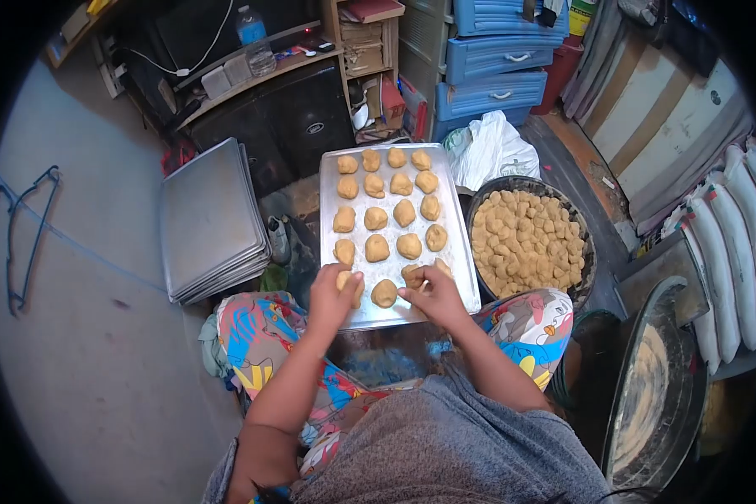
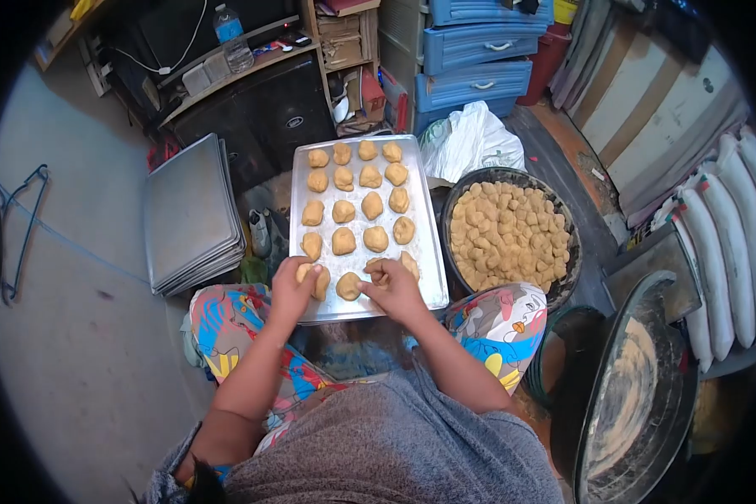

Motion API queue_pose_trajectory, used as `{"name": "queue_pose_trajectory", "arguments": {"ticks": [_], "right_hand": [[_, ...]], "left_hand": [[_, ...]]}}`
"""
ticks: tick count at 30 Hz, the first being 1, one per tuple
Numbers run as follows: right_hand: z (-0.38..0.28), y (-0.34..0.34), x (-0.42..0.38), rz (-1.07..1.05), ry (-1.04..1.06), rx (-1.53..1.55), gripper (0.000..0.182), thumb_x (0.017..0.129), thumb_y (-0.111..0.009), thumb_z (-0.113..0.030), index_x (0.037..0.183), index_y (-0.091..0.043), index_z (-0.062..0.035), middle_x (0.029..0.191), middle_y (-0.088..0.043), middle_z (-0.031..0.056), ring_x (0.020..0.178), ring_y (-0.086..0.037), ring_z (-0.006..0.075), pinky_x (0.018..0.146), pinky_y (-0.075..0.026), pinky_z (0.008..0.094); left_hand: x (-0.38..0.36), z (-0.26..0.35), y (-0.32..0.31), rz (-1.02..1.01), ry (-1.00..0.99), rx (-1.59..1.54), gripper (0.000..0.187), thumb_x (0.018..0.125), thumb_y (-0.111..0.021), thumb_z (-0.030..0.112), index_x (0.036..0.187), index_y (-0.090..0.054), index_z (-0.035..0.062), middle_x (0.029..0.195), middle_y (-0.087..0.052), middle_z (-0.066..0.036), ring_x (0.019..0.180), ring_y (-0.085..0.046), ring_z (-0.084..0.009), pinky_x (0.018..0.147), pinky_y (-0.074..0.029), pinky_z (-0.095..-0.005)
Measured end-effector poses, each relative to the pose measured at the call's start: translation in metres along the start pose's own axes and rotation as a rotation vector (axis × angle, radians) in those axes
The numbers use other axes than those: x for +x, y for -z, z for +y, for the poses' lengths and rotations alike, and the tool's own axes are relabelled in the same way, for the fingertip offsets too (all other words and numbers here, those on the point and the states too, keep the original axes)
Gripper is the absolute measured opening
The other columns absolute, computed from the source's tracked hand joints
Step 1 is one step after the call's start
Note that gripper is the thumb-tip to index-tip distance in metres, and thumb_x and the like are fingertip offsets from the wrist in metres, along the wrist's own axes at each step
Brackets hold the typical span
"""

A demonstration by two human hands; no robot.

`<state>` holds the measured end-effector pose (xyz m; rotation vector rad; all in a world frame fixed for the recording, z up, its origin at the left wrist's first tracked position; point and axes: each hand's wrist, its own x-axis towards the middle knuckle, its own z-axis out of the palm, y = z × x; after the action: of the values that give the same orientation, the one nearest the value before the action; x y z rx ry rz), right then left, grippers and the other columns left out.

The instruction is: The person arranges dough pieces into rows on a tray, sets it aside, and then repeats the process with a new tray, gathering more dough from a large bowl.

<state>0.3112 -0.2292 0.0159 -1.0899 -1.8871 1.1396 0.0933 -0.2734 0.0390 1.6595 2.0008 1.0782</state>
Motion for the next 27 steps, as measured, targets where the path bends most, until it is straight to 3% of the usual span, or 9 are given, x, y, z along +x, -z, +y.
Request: {"name": "queue_pose_trajectory", "arguments": {"ticks": [3,8,10,12,13,16,18,23,27], "right_hand": [[-0.030,-0.017,-0.017,-0.181,-0.439,1.061,0.054,0.086,-0.061,-0.044,0.127,-0.046,-0.0112,0.101,-0.054,0.0015,0.085,-0.055,0.0132,0.063,-0.050,0.0295],[-0.001,-0.035,-0.025,-0.343,-0.631,1.266,0.046,0.090,-0.056,-0.039,0.123,-0.045,-0.0084,0.099,-0.058,0.0046,0.082,-0.059,0.0152,0.057,-0.050,0.0275],[0.023,-0.005,-0.012,-0.204,-0.645,1.315,0.039,0.091,-0.055,-0.035,0.117,-0.048,-0.0070,0.096,-0.059,0.0072,0.080,-0.060,0.0200,0.063,-0.051,0.0319],[0.039,0.047,0.004,-0.096,-0.111,1.617,0.033,0.092,-0.053,-0.032,0.113,-0.050,-0.0058,0.097,-0.058,0.0105,0.083,-0.060,0.0236,0.071,-0.052,0.0359],[0.027,0.070,0.018,0.485,-0.154,1.590,0.036,0.092,-0.053,-0.031,0.116,-0.048,-0.0041,0.097,-0.057,0.0106,0.083,-0.058,0.0230,0.075,-0.051,0.0366],[-0.007,0.118,0.019,0.708,-0.096,1.749,0.037,0.091,-0.055,-0.025,0.120,-0.046,-0.0049,0.098,-0.056,0.0078,0.082,-0.055,0.0204,0.081,-0.050,0.0353],[0.044,0.108,0.024,0.917,-0.223,0.997,0.052,0.084,-0.061,-0.018,0.129,-0.039,-0.0054,0.097,-0.056,0.0045,0.082,-0.055,0.0162,0.074,-0.050,0.0332],[0.072,0.056,0.037,0.424,-0.190,0.068,0.049,0.076,-0.070,-0.012,0.122,-0.053,-0.0067,0.102,-0.056,0.0084,0.078,-0.056,0.0161,0.070,-0.049,0.0295],[0.073,0.037,0.045,0.422,-0.064,-0.170,0.053,0.075,-0.070,-0.013,0.126,-0.054,-0.0083,0.101,-0.054,0.0136,0.081,-0.056,0.0218,0.076,-0.049,0.0324]], "left_hand": [[-0.028,0.029,-0.014,-0.159,-0.097,-0.388,0.049,0.091,-0.051,0.033,0.127,-0.043,0.0012,0.118,-0.048,-0.022,0.110,-0.049,-0.0364,0.095,-0.038,-0.0397],[-0.053,0.038,-0.036,-0.215,-0.207,-0.147,0.067,0.096,-0.038,0.045,0.143,-0.021,-0.0002,0.139,-0.027,-0.027,0.126,-0.030,-0.0409,0.107,-0.018,-0.0497],[-0.038,0.033,-0.025,-0.098,-0.225,-0.114,0.069,0.093,-0.046,0.043,0.142,-0.022,0.0007,0.140,-0.026,-0.026,0.127,-0.028,-0.0412,0.106,-0.019,-0.0511],[-0.022,0.030,-0.010,-0.039,-0.122,0.110,0.062,0.086,-0.061,0.030,0.135,-0.037,0.0011,0.134,-0.034,-0.022,0.127,-0.031,-0.0392,0.104,-0.023,-0.0505],[-0.011,0.017,-0.007,0.006,-0.111,0.124,0.057,0.085,-0.062,0.026,0.131,-0.042,0.0004,0.131,-0.038,-0.022,0.124,-0.035,-0.0384,0.102,-0.027,-0.0487],[0.020,-0.043,-0.025,0.147,-0.095,0.103,0.049,0.083,-0.063,0.019,0.125,-0.049,-0.0002,0.124,-0.045,-0.020,0.111,-0.047,-0.0341,0.095,-0.038,-0.0421],[0.032,-0.052,-0.032,0.241,-0.109,0.063,0.045,0.082,-0.063,0.016,0.123,-0.052,-0.0001,0.120,-0.049,-0.019,0.102,-0.055,-0.0305,0.089,-0.044,-0.0373],[0.049,-0.055,-0.054,0.168,-0.033,0.057,0.035,0.078,-0.066,0.010,0.111,-0.060,-0.0022,0.104,-0.056,-0.018,0.080,-0.060,-0.0274,0.074,-0.049,-0.0342],[0.049,-0.037,-0.049,0.096,0.067,-0.020,0.030,0.077,-0.066,0.009,0.105,-0.063,-0.0013,0.106,-0.056,-0.019,0.097,-0.057,-0.0335,0.086,-0.046,-0.0383]]}}
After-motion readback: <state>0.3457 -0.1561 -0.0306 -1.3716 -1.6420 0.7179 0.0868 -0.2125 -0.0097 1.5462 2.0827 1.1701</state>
